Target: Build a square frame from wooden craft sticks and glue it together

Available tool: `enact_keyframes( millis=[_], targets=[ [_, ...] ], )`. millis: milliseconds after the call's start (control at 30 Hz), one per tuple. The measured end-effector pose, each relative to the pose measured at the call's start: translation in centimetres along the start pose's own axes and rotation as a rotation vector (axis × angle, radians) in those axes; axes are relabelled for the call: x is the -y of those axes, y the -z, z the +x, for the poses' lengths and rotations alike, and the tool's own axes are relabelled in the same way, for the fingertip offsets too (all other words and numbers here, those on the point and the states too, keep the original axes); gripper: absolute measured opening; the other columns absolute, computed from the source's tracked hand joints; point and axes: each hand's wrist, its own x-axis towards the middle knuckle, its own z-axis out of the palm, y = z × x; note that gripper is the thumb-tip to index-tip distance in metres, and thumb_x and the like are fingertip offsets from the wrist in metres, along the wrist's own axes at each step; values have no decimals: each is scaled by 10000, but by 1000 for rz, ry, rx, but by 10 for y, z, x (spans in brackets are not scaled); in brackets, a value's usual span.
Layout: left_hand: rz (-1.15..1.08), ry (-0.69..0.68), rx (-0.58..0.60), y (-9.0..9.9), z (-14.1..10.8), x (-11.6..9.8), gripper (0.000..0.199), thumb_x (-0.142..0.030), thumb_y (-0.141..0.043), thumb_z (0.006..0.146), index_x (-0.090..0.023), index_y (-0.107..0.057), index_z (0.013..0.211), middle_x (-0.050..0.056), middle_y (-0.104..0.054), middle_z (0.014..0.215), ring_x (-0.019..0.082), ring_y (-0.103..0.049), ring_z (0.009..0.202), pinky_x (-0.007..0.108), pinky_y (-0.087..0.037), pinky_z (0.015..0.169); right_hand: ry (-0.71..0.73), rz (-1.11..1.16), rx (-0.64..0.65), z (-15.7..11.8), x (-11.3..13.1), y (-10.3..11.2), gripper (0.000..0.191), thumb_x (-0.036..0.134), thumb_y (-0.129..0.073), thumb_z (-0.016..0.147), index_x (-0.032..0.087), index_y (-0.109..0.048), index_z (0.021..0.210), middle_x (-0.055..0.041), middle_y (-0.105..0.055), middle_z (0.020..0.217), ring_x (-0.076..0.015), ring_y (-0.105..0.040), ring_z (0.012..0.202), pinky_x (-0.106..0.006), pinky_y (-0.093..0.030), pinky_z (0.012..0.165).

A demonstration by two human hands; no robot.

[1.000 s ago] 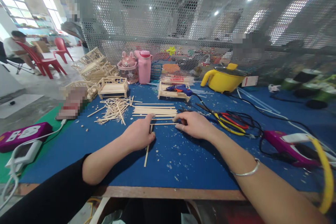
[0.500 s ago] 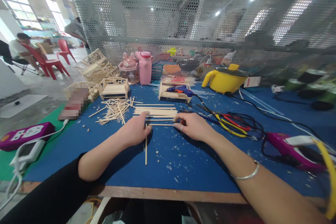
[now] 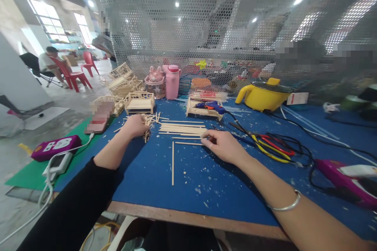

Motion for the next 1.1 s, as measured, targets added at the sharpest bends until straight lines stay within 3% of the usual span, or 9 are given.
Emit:
enact_keyframes(
  millis=[167,300,400,567,667,700,800,867,1100],
  targets=[
    [-60,7,42,7,-1,7,412,-280,-510,686,-124,-620,1051,31,-672,617,167,-634,606,226,-449,566,3,-9,11,0,-3,0,215,361,-486,797,228,-651,838,17,-624,641,-135,-528,576,-230,-325,537],
    [17,-7,2,6,-2,5,528,-412,-578,669,-130,-575,1115,85,-705,806,215,-652,773,255,-465,665,5,-6,6,1,-3,1,219,361,-485,800,224,-652,836,8,-636,669,-135,-530,584,-231,-330,545],
    [95,-43,29,3,-3,3,514,-381,-630,636,-158,-579,1095,93,-698,904,227,-639,861,254,-455,697,1,4,8,0,-2,1,222,362,-486,802,222,-654,839,4,-641,678,-134,-532,585,-231,-332,549],
    [68,-23,-49,11,-5,5,529,-348,-645,649,-151,-564,1133,80,-683,853,238,-629,850,280,-454,718,-3,15,0,1,-4,0,222,372,-496,800,220,-657,822,3,-639,670,-133,-528,580,-231,-326,542],
    [-125,-57,-61,20,-21,-7,549,-342,-656,663,-128,-547,1157,54,-649,737,215,-621,744,293,-458,680,7,32,-14,2,-5,0,219,378,-510,796,215,-656,806,6,-627,647,-130,-513,566,-233,-320,536],
    [-284,-88,19,20,-29,-16,609,-340,-664,664,-131,-499,1212,21,-625,669,181,-608,651,277,-459,627,7,44,-21,2,-5,0,223,384,-514,795,213,-657,804,7,-623,641,-129,-508,564,-234,-321,536],
    [-793,-255,457,15,-61,-48,834,-320,-706,653,-170,-292,1362,-59,-548,562,116,-545,502,239,-447,523,-16,163,-12,2,-1,2,272,424,-501,806,194,-643,773,6,-610,634,-121,-500,557,-232,-340,544],
    [-936,-307,612,7,-81,-69,926,-287,-717,649,-207,-187,1405,-72,-553,562,100,-531,478,227,-449,501,-35,323,81,0,5,4,349,461,-455,832,174,-604,698,8,-580,589,-107,-486,520,-226,-356,529],
    [-951,-284,731,-19,-111,-97,1024,-226,-689,667,-201,-14,1437,-80,-559,511,119,-551,435,199,-429,433,-84,643,398,-9,34,-8,270,406,-529,791,154,-583,712,28,-541,560,-70,-448,435,-190,-358,436]
  ],
)
